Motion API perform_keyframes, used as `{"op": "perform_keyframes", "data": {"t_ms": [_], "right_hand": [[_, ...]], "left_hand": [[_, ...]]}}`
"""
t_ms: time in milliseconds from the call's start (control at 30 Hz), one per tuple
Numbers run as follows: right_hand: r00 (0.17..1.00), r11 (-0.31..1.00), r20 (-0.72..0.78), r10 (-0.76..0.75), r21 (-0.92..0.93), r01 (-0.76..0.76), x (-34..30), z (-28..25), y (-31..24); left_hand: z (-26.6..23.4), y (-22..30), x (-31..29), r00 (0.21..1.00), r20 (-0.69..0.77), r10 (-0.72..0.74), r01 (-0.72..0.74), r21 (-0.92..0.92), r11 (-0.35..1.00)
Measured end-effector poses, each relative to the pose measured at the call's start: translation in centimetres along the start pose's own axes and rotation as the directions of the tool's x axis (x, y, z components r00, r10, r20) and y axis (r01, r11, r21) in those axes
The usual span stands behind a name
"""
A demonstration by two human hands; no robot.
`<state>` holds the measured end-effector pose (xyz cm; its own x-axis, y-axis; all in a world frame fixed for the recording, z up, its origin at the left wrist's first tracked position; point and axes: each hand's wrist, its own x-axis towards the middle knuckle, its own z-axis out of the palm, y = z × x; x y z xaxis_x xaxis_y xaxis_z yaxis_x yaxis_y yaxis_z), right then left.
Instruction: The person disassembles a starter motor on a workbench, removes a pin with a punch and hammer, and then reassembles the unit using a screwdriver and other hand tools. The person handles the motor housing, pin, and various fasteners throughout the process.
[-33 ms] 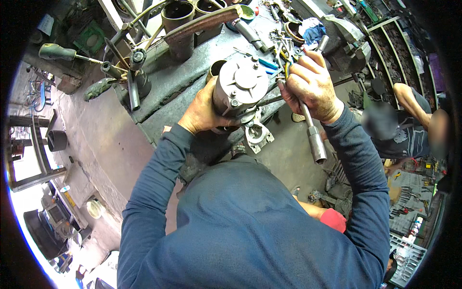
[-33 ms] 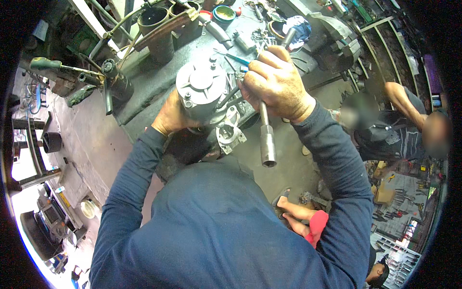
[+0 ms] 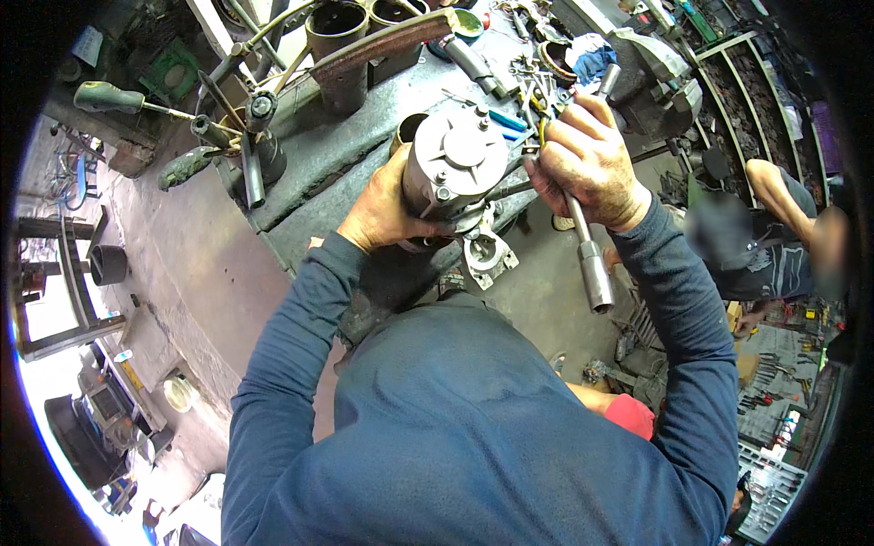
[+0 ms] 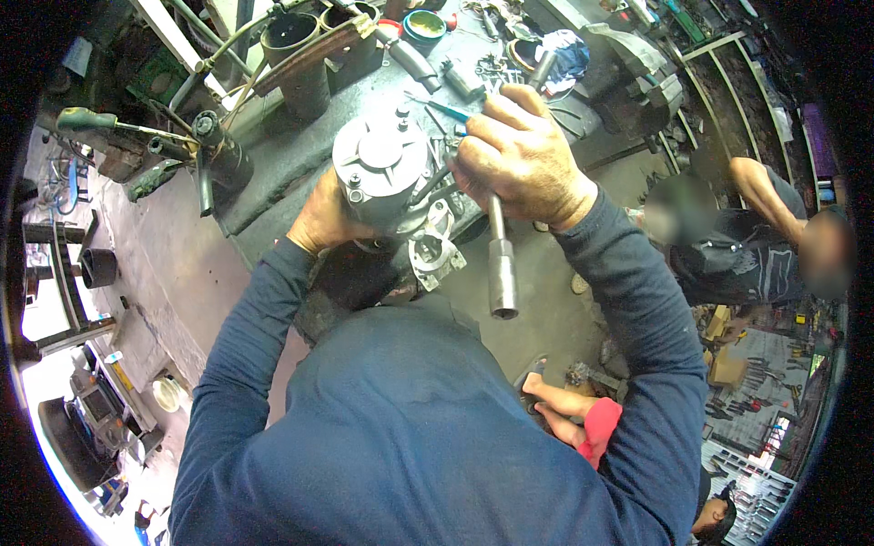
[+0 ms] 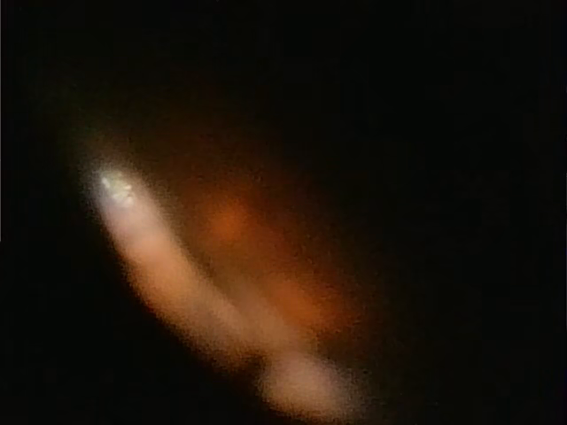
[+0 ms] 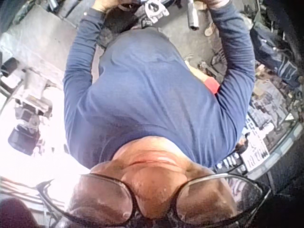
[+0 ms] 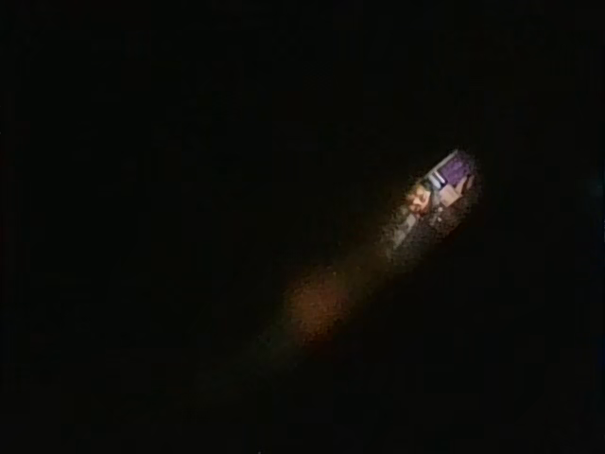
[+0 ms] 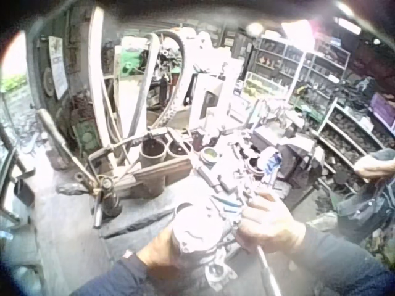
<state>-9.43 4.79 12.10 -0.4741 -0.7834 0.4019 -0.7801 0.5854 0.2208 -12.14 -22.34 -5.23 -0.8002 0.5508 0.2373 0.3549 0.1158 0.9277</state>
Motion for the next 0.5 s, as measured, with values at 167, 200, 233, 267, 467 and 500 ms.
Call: {"op": "perform_keyframes", "data": {"t_ms": [167,200,233,267,467,500], "right_hand": [[0.963,0.962,0.072,0.258,-0.109,-0.249,1.1,1.4,-0.6],[0.970,0.966,0.056,0.238,-0.113,-0.231,1.3,1.5,-0.7],[0.974,0.969,0.043,0.223,-0.119,-0.216,1.4,1.5,-0.8],[0.977,0.971,0.029,0.210,-0.127,-0.204,1.5,1.4,-1.0],[0.978,0.979,-0.051,0.202,0.033,-0.201,2.3,1.7,-1.7],[0.978,0.982,-0.105,0.178,0.077,-0.170,2.1,2.8,-1.4]], "left_hand": [[2.1,-0.9,-1.3,0.977,-0.215,0.010,-0.026,-0.072,0.997],[2.9,-1.2,-1.7,0.964,-0.265,-0.003,-0.029,-0.118,0.993],[3.5,-1.1,-2.1,0.954,-0.285,0.093,-0.122,-0.085,0.989],[3.7,-1.2,-2.9,0.958,-0.277,0.071,-0.108,-0.119,0.987],[3.6,-6.1,-7.5,0.988,-0.037,-0.151,0.138,-0.237,0.962],[3.9,-6.2,-7.6,0.976,0.002,-0.220,0.190,-0.510,0.839]]}}
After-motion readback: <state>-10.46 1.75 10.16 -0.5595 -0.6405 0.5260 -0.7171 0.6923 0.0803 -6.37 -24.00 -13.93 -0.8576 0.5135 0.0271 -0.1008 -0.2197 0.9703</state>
